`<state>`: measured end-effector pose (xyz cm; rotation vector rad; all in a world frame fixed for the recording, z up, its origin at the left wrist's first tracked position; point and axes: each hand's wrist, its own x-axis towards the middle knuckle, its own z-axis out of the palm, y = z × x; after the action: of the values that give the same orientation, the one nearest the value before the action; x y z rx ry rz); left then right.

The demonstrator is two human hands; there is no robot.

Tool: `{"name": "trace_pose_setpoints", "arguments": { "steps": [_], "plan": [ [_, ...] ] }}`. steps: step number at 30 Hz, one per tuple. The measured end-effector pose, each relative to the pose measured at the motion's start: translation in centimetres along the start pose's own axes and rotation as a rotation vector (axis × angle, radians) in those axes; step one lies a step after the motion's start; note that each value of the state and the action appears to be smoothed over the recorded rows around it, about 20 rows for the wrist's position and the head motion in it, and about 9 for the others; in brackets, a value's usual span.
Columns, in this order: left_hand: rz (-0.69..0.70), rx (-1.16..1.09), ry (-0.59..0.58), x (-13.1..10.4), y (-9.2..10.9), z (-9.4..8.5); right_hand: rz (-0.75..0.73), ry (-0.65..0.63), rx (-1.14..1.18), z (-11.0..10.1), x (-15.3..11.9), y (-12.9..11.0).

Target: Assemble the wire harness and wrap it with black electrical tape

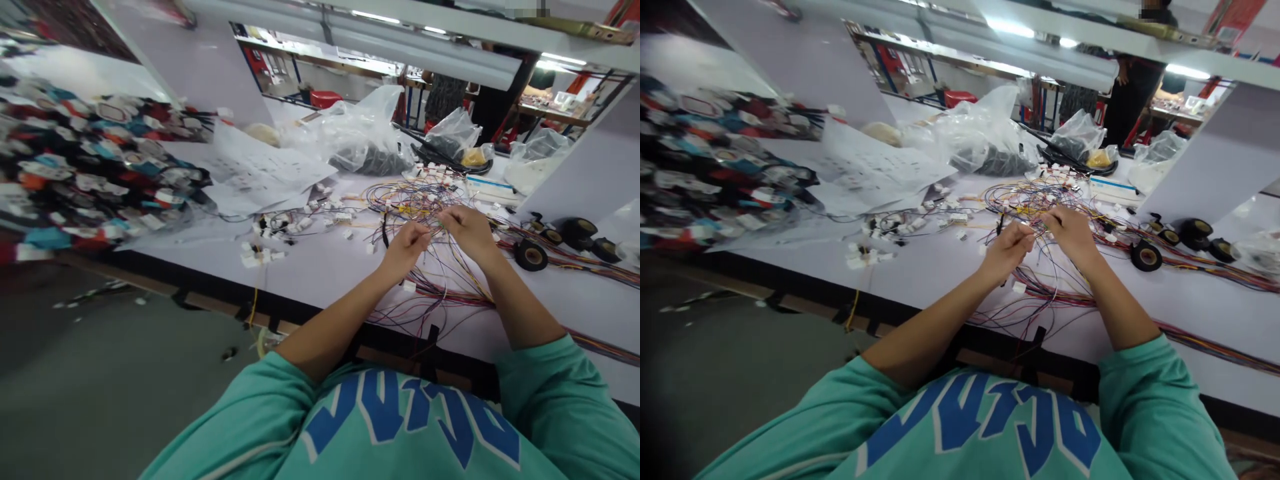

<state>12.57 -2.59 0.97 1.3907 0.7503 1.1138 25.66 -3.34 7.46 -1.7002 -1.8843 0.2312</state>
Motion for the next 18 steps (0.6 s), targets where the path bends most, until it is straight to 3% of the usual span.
{"name": "trace_pose_setpoints", "arguments": {
  "steps": [4,11,15,18],
  "plan": [
    [0.062,0.033,0.036,0.4,-0.4,0.0,0.002,0.058,0.022,0.4,0.4,0.7],
    [-0.109,-0.083,0.117,0.6,-0.6,0.4,0.075,0.096,0.073,1.4,1.0,1.1],
    [-0.211,-0.225,0.125,0.6,-0.3,0.3,0.023,-0.046,0.106,1.3,1.1,1.8],
    [-0.302,-0.321,0.137,0.8,0.1,0.1,0.025,-0.148,0.198,-0.6,0.5,2.8]
  ]
}}
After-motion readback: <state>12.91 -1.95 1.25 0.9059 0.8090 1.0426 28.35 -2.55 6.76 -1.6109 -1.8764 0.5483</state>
